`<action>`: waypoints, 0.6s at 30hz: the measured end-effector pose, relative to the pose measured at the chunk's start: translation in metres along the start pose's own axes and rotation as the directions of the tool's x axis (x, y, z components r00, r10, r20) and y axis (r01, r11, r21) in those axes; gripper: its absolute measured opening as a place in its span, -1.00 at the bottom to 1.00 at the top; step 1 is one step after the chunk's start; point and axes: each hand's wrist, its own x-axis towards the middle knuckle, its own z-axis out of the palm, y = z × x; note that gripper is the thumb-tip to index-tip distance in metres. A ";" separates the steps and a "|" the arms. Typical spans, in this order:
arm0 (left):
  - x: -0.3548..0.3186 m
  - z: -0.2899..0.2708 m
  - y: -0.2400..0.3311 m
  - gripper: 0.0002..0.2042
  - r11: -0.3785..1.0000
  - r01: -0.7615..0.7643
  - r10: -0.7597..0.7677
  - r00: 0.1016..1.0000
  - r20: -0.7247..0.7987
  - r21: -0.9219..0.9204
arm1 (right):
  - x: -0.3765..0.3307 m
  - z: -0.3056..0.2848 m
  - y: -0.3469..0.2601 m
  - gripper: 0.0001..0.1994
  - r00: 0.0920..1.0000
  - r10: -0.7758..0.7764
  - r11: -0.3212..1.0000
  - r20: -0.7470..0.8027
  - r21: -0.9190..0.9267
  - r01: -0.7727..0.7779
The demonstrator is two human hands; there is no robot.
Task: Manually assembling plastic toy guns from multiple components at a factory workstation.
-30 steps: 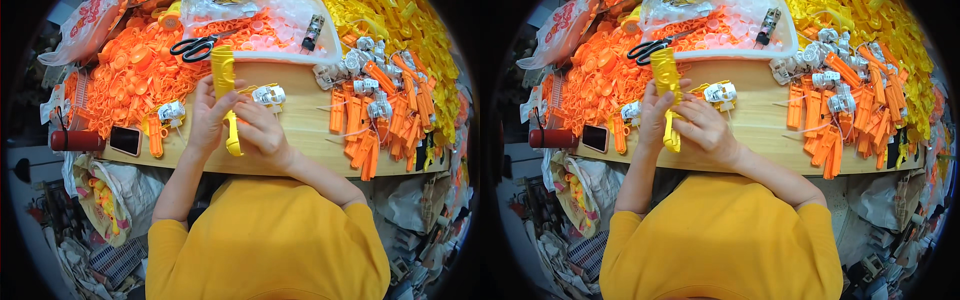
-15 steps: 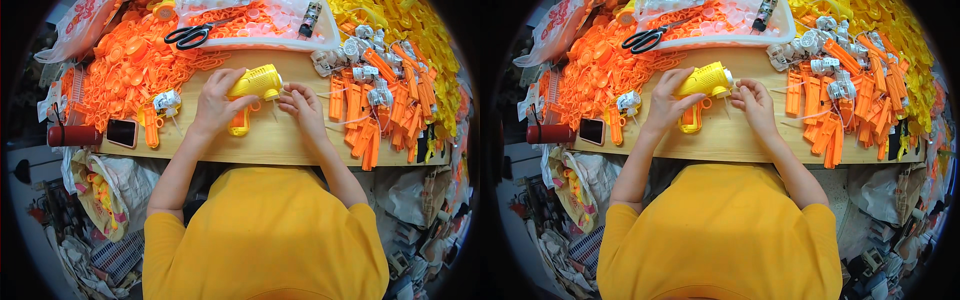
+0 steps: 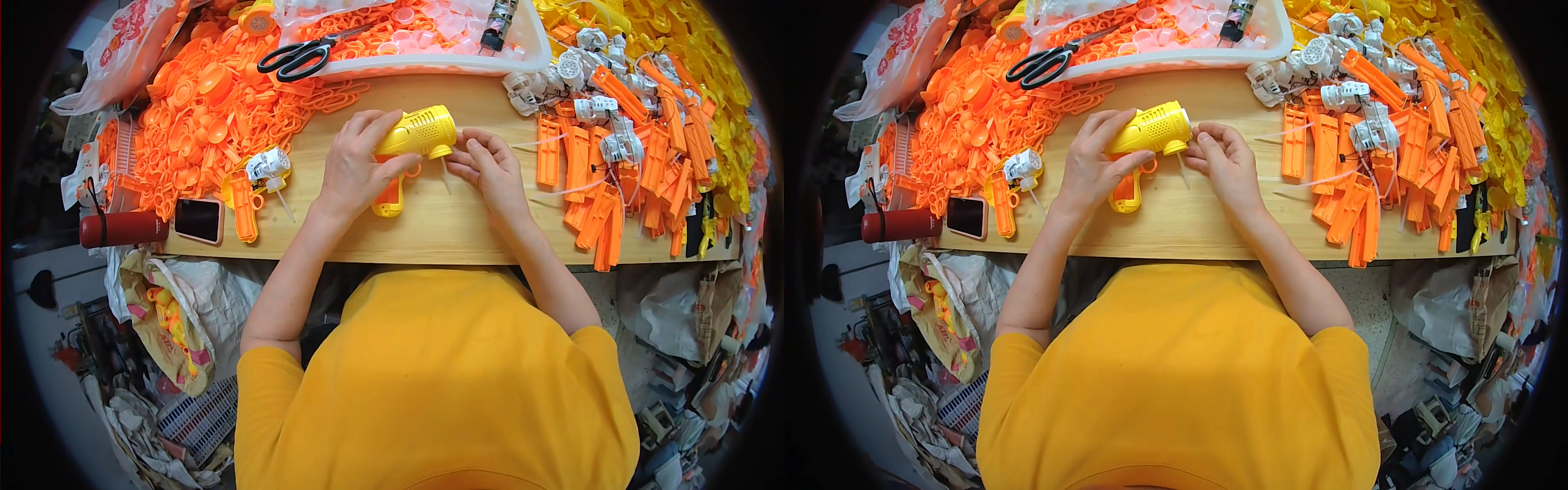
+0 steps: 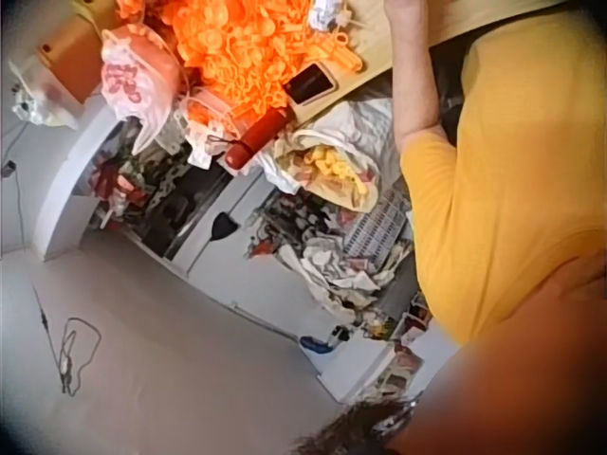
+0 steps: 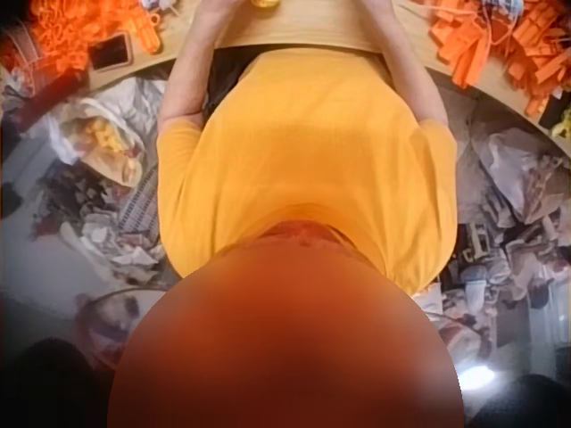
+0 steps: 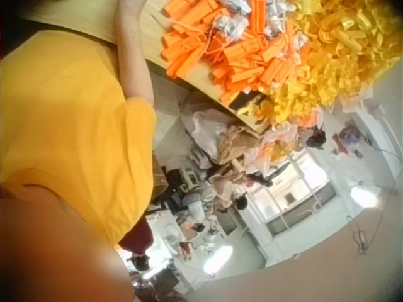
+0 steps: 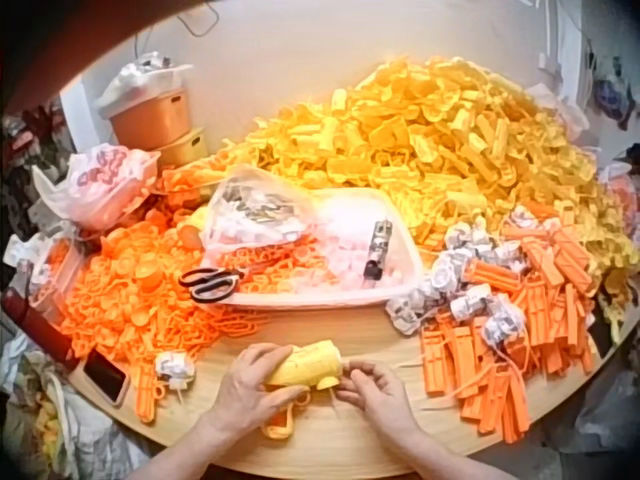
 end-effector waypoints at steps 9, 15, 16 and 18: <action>0.002 -0.002 0.008 -0.49 0.985 0.155 -0.152 0.987 0.052 -0.072 | 0.004 0.010 -0.007 -0.71 1.000 0.023 1.000 0.010 0.008 -0.024; -0.006 0.000 0.011 -0.44 0.994 -0.079 0.077 0.996 -0.033 -0.077 | 0.006 0.013 -0.018 -0.59 0.998 0.051 0.999 -0.027 -0.009 -0.051; -0.009 -0.001 0.018 -0.44 0.994 -0.080 0.077 0.996 -0.038 -0.076 | 0.005 0.014 -0.022 -0.59 0.992 0.090 0.996 0.088 -0.002 -0.090; -0.013 -0.005 0.032 -0.43 0.973 -0.231 0.231 0.970 -0.081 0.003 | 0.003 0.014 -0.022 -0.58 0.971 0.125 0.992 0.205 -0.003 -0.127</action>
